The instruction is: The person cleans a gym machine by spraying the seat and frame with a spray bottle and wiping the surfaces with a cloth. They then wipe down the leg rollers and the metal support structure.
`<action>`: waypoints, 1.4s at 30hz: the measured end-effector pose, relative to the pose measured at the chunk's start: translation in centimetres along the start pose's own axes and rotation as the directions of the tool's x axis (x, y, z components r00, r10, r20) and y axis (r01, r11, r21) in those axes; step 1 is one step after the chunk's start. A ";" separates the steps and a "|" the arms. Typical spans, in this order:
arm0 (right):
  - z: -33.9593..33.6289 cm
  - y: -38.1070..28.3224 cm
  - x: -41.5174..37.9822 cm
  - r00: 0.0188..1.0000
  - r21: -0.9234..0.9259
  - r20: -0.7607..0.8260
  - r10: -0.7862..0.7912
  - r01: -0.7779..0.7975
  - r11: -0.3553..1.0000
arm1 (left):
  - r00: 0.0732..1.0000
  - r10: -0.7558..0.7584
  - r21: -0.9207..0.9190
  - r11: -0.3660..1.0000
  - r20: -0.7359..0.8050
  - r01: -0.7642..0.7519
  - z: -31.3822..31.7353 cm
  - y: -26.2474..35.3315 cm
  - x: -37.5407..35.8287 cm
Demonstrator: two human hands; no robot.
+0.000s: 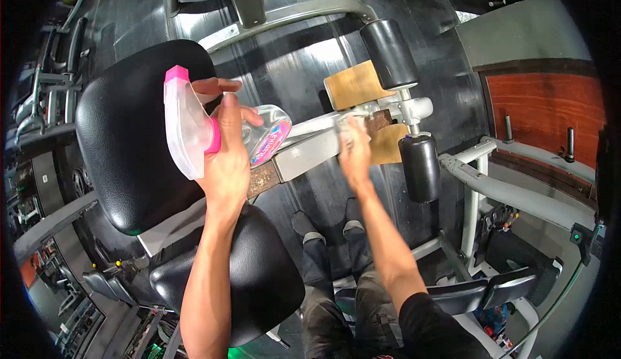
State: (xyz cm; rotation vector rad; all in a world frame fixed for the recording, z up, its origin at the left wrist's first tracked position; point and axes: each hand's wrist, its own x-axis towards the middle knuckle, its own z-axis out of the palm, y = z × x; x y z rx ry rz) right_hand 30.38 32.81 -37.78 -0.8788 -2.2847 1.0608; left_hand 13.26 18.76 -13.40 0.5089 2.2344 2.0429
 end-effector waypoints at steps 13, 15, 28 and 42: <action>-2.2 1.3 1.1 0.952 0.094 0.161 -0.260 0.248 0.964 | 0.999 0.032 -0.073 0.997 -0.024 -0.033 -0.6 0.1 0.4; -2.6 2.4 1.8 0.989 0.042 0.144 -0.036 0.030 0.999 | 0.995 0.084 -0.156 0.984 -0.048 -0.090 -1.1 1.2 1.2; -3.3 0.9 0.1 0.906 0.076 0.327 -0.269 0.258 0.963 | 0.950 0.283 0.041 0.959 -0.132 -0.280 -2.0 3.3 2.0; -2.5 -4.5 -0.8 0.838 0.038 0.418 -0.351 0.370 0.928 | 0.959 0.275 0.028 0.961 -0.068 -0.274 -2.8 2.8 3.3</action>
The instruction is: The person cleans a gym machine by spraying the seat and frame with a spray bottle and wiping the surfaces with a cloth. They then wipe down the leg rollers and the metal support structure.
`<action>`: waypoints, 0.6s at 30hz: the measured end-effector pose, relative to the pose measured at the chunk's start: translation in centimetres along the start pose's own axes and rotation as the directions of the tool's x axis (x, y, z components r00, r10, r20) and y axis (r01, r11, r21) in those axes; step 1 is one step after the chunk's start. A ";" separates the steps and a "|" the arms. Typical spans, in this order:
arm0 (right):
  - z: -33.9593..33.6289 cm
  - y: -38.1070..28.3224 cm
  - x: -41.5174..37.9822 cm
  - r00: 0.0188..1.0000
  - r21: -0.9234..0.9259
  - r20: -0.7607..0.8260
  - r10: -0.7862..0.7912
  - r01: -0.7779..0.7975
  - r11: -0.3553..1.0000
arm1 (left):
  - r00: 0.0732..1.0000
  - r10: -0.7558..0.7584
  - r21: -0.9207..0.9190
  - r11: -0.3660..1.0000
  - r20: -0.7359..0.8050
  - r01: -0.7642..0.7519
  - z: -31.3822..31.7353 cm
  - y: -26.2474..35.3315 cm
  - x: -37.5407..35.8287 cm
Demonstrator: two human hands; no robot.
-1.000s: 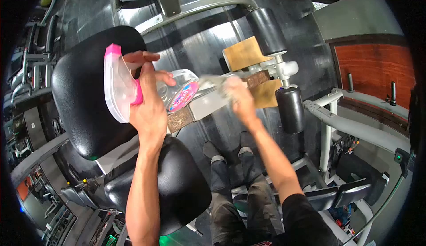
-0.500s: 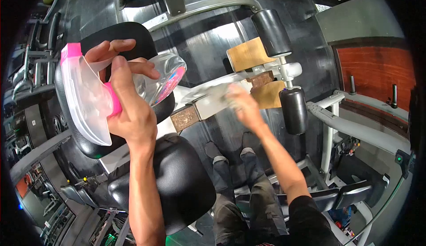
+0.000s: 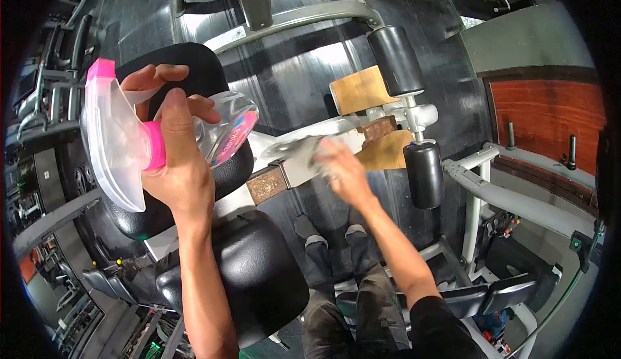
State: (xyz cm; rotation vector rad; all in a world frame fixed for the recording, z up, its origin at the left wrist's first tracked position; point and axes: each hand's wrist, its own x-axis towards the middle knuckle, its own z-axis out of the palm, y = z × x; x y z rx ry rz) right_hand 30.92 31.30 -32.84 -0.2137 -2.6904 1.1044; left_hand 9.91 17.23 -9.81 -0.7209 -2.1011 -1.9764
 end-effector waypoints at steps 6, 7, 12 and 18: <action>2.0 5.3 -1.5 0.886 0.016 -0.255 0.386 -0.396 0.918 | 0.996 -0.044 0.005 0.999 0.071 0.044 0.4 0.4 -0.3; 1.7 2.5 -0.6 0.909 0.129 -0.196 0.367 -0.347 0.929 | 0.994 -0.074 0.007 0.997 0.086 0.073 0.5 0.6 -0.4; 4.0 -9.6 1.6 0.996 0.121 -0.040 0.083 -0.078 0.990 | 0.986 -0.018 0.034 0.999 0.166 0.013 0.5 0.2 -0.9; 3.4 -1.6 0.2 0.992 0.014 -0.123 -0.023 0.025 1.000 | 0.993 -0.045 0.015 0.999 0.109 0.043 0.3 0.2 -0.5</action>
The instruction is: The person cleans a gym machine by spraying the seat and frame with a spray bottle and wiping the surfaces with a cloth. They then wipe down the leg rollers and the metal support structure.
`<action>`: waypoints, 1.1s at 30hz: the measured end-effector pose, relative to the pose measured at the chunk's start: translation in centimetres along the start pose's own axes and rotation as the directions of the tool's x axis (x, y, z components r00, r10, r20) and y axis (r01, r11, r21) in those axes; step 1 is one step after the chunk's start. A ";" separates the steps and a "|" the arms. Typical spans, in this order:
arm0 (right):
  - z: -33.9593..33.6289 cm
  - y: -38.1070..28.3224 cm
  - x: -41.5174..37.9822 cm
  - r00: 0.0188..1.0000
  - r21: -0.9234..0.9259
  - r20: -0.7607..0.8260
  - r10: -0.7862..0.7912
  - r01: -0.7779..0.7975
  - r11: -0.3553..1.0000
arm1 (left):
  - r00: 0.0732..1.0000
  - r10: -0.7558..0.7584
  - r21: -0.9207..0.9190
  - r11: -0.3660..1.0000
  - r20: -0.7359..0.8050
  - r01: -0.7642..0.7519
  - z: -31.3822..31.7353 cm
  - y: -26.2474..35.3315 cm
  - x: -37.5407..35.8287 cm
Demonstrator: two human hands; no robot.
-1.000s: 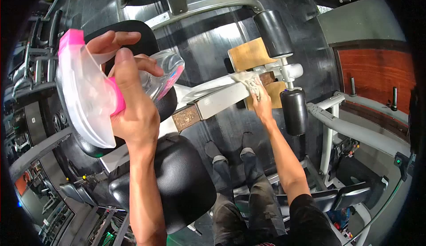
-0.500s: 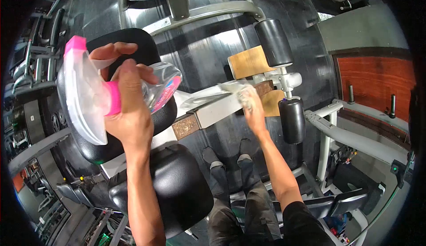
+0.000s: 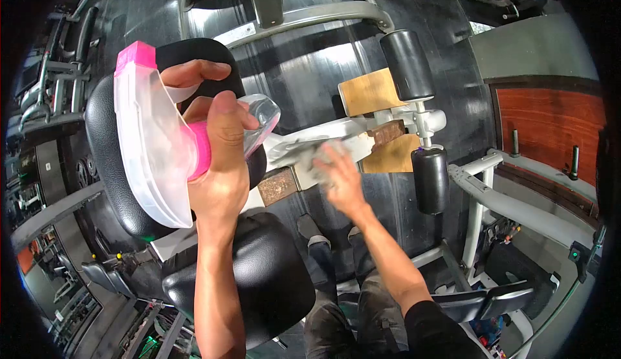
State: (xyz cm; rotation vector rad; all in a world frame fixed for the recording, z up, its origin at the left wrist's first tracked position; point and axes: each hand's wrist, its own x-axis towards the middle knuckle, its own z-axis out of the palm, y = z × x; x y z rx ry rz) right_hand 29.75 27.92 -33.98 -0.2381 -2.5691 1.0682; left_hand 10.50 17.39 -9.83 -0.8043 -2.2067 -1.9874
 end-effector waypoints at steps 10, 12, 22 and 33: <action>0.8 -4.7 1.2 0.927 0.114 -0.035 0.372 -0.366 0.923 | 0.997 -0.045 -0.025 0.999 0.067 0.046 0.1 0.4 -0.2; 0.9 -7.9 1.0 0.972 0.145 0.098 0.214 -0.227 0.963 | 0.998 -0.035 -0.006 0.999 0.052 0.036 0.0 0.3 -0.1; -2.2 6.5 0.8 0.936 0.010 -0.095 0.338 -0.339 0.941 | 0.998 0.015 0.080 0.997 0.053 -0.019 -0.1 -0.5 -0.3; -3.0 -4.2 6.5 0.919 0.091 0.385 0.086 -0.130 0.987 | 0.998 0.016 0.071 0.997 0.055 -0.020 0.0 -0.4 -0.3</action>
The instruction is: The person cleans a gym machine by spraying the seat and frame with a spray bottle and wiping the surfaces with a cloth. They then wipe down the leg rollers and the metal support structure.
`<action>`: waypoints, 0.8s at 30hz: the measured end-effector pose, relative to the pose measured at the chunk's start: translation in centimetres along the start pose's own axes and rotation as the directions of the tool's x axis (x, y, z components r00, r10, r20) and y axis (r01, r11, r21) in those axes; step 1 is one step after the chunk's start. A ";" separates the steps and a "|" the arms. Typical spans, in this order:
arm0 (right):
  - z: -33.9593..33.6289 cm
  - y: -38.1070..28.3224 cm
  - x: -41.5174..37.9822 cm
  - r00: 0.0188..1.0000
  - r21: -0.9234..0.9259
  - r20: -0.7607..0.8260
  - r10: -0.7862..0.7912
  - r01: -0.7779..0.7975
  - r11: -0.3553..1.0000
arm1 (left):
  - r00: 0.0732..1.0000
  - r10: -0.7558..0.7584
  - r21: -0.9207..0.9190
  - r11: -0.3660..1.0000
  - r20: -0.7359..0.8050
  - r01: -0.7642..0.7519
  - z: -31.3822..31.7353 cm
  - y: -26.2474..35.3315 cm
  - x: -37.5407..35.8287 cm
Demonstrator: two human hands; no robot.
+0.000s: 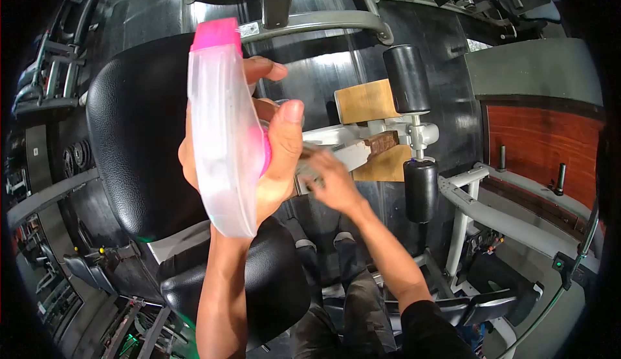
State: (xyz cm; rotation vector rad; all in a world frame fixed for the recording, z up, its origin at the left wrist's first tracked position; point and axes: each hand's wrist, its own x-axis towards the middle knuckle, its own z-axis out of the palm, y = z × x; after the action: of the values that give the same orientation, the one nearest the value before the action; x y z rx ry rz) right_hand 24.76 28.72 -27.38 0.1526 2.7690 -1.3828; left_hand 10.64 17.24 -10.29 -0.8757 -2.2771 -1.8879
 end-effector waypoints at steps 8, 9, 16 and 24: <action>-4.9 16.2 2.3 0.825 -0.014 0.283 0.489 -0.506 0.862 | 0.977 0.012 -0.175 0.983 -0.211 -0.050 0.8 -0.8 0.6; -5.0 14.6 3.2 0.826 -0.017 0.284 0.486 -0.503 0.864 | 0.976 -0.008 -0.190 0.981 -0.216 -0.034 0.7 -0.7 0.7; -0.6 3.1 6.1 0.829 0.016 0.505 0.238 -0.285 0.958 | 0.998 0.026 -0.090 0.996 -0.052 -0.030 -0.5 -0.3 0.8; -3.9 16.3 6.1 0.709 -0.419 0.425 0.563 -0.397 0.816 | 0.996 0.064 -0.043 0.997 -0.058 -0.066 -0.6 -0.6 0.8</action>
State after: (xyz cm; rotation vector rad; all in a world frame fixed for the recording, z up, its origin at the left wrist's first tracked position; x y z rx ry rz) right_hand 20.41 42.01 -38.50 0.3904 2.1920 -0.7137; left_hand 9.51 16.95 -10.37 -0.8790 -2.1555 -1.9177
